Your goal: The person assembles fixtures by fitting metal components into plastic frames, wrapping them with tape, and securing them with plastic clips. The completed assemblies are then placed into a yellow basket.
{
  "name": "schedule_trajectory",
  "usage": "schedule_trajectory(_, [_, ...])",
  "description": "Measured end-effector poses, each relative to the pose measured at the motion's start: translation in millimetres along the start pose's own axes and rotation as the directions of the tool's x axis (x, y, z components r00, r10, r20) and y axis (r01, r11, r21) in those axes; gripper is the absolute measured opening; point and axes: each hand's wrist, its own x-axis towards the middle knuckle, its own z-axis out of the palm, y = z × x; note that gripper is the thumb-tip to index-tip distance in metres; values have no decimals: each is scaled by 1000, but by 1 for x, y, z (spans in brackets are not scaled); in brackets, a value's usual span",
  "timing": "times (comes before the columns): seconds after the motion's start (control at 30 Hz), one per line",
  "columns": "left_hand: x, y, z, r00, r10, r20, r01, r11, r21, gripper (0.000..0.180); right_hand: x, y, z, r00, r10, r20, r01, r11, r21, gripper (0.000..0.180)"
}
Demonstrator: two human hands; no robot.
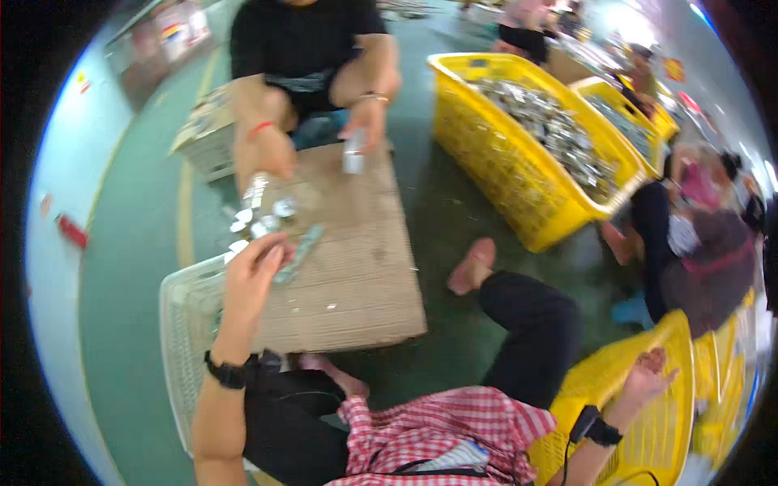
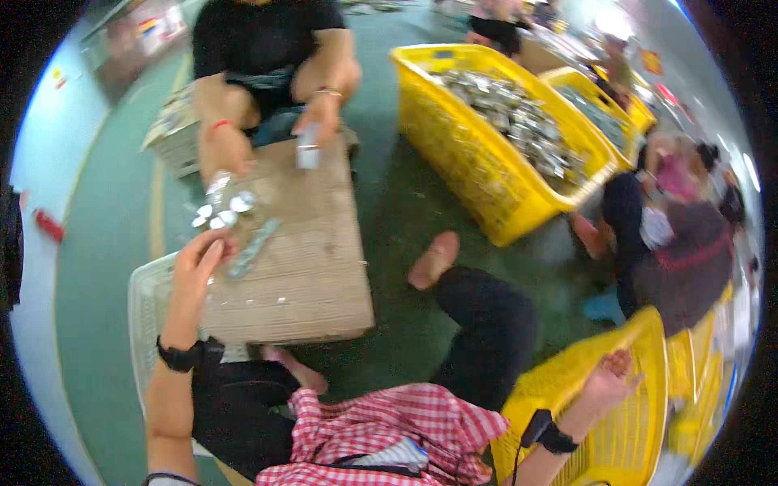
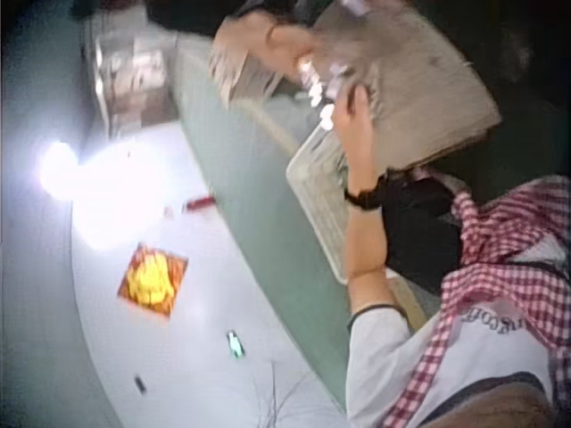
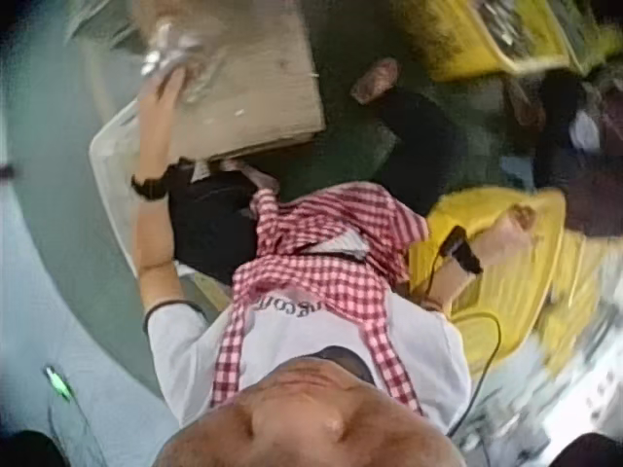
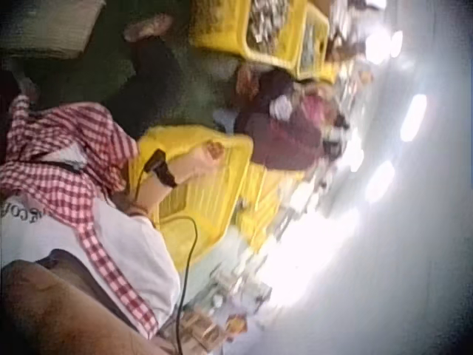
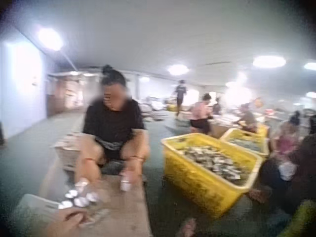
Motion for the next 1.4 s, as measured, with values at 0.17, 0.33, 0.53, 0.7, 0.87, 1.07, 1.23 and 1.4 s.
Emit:
schedule_trajectory(0.17, [-1, -22, -81, 971, -93, -220, 70, 991, -112, 19, -46, 129, 104, 959, 262, 112, -256, 965, -64, 32])
schedule_trajectory(0.33, [14, -52, -104, 945, -194, -262, 184, 981, -61, 21, -83, 225, 171, 738, 606, 298, -610, 787, -90, 27])
schedule_trajectory(0.53, [10, -78, -139, 898, -387, -211, 405, 913, 45, 28, -132, 297, 209, 592, 781, 198, -738, 624, -257, 21])
schedule_trajectory(0.7, [-21, -16, -189, 892, -194, -408, -7, 897, -441, 22, -119, 325, 157, 482, 869, 115, -798, 489, -352, 15])
schedule_trajectory(0.87, [-111, -15, -239, 822, -216, -526, -260, 680, -686, 25, -110, 329, 139, 505, 859, 86, -750, 486, -449, 10])
schedule_trajectory(1.07, [-252, -75, -275, 562, -536, -630, -274, 598, -753, 20, -106, 334, 133, 442, 882, 163, -738, 461, -494, 10])
schedule_trajectory(1.23, [-353, -120, -233, 480, -559, -677, 243, 825, -510, 25, -112, 339, 131, 424, 896, 128, -746, 426, -511, 10])
schedule_trajectory(1.4, [-351, -120, -193, 623, -695, -359, 731, 680, -48, 51, -104, 340, 126, 387, 910, 151, -718, 400, -569, 11])
